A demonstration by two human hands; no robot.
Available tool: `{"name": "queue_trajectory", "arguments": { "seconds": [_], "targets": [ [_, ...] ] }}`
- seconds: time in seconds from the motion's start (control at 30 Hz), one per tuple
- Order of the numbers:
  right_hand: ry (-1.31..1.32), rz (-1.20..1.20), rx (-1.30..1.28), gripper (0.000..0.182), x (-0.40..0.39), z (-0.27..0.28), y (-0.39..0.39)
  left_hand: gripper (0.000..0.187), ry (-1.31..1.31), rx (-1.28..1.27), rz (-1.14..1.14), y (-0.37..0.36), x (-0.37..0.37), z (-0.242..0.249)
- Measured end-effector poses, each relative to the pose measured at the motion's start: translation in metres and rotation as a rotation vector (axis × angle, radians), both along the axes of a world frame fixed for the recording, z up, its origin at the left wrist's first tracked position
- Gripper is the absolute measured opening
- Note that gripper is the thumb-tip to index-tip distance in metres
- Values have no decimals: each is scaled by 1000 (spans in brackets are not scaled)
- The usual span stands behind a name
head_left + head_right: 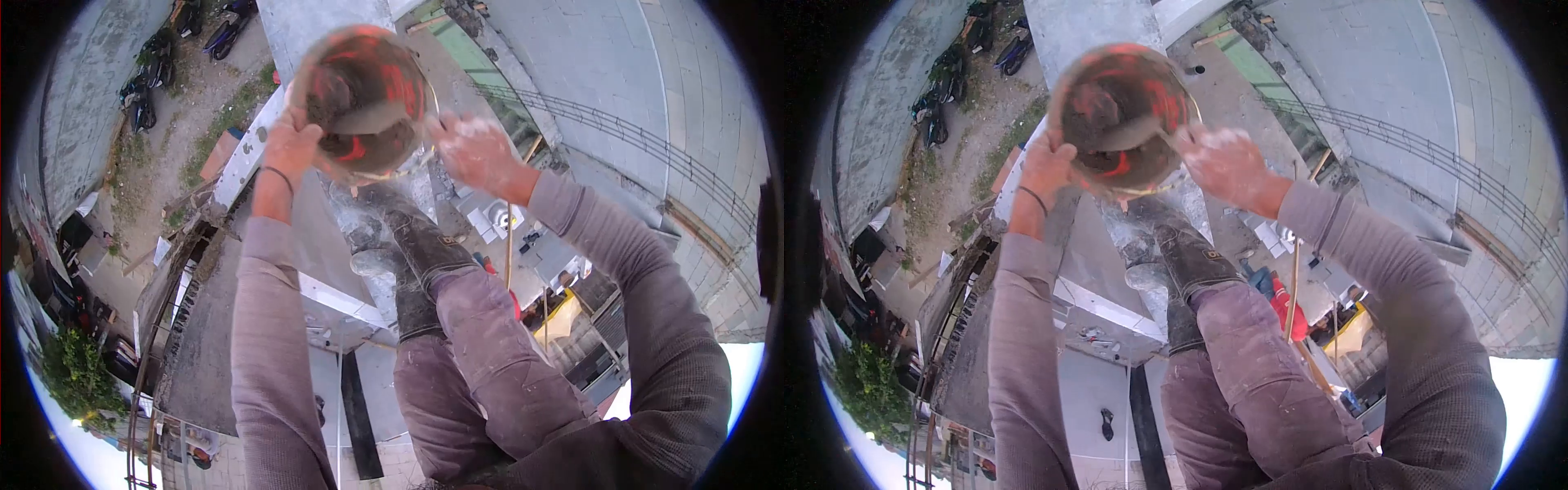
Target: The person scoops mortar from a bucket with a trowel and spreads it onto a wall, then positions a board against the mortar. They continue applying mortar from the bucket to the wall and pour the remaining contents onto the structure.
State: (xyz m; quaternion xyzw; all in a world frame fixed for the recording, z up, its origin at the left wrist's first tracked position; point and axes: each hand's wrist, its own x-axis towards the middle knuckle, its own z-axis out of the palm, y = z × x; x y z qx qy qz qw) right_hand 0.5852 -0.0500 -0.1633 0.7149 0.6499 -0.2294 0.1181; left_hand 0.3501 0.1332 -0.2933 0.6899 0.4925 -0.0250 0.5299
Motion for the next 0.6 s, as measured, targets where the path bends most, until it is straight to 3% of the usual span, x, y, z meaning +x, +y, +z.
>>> {"name": "queue_trajectory", "arguments": {
  "seconds": [0.07, 0.17, 0.3, 0.33, 0.4, 0.47, 0.5, 0.57, 0.6],
  "targets": [
    [-130, 179, 386, 24, 6, -2, 27, 41, -190, -618, 266, 23, 8, 28],
    [-209, 312, 520, 25, 22, -20, 75, 36, -223, -640, 255, 31, 19, 46],
    [-146, 258, 255, 21, 47, -64, 77, 35, -231, -597, 157, 20, 30, 53],
    [-116, 230, 158, 22, 46, -77, 65, 34, -211, -509, 106, 15, 30, 35],
    [-11, -89, -33, 24, 24, -92, 34, 32, -198, -418, 60, 16, 30, 27],
    [15, -155, -19, 24, 3, -68, 22, 26, -34, -66, -253, 19, 22, 31],
    [50, -225, -11, 24, -4, -62, 16, 26, -32, -67, -258, 18, 16, 36],
    [42, -315, 70, 25, -24, -67, 14, 16, -166, -464, 66, 10, 2, 46],
    [20, -398, 161, 27, -33, -71, 15, 16, -157, -474, 54, 6, -1, 44]
  ]
}}
